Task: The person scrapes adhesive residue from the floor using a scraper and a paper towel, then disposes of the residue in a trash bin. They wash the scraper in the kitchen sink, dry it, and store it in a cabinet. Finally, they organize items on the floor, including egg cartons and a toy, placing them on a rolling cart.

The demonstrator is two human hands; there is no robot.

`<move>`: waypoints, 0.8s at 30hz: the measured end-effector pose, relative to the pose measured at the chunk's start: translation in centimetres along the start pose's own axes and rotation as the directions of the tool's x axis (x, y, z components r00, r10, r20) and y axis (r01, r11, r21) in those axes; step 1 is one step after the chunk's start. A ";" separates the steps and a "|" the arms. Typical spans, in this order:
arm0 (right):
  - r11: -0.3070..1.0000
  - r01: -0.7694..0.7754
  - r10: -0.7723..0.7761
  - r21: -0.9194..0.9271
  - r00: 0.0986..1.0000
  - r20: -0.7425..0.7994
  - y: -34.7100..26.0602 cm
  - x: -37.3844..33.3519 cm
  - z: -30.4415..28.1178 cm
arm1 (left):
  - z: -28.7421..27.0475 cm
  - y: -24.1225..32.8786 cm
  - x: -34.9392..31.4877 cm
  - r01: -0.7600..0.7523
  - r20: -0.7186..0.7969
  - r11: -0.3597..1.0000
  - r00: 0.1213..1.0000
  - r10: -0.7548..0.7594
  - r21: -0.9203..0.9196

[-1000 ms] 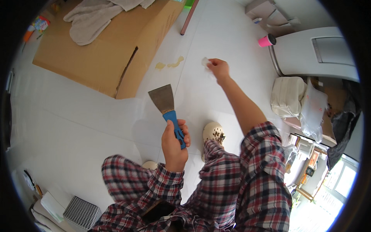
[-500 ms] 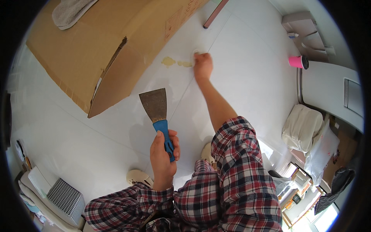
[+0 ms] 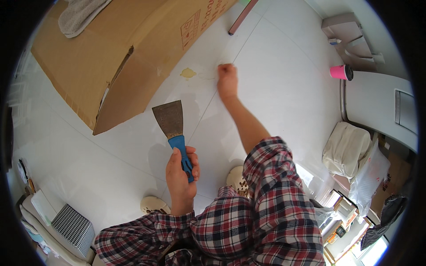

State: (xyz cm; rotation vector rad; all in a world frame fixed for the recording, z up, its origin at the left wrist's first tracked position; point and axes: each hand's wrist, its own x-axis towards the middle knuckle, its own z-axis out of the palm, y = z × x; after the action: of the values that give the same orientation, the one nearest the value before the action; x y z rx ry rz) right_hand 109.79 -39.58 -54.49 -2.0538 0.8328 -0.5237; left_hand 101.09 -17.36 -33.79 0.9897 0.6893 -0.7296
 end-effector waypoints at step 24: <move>0.947 0.252 -0.204 -0.198 0.950 0.235 1.7 -0.8 0.3 | -0.3 -0.4 0.4 0.006 -0.031 1.000 0.999 -0.005 0.009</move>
State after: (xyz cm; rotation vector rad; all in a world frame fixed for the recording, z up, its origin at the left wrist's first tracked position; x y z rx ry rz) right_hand 108.84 -39.58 -56.07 -2.3859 0.5489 -0.3366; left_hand 100.98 -17.35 -34.37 1.0098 0.7169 -0.7240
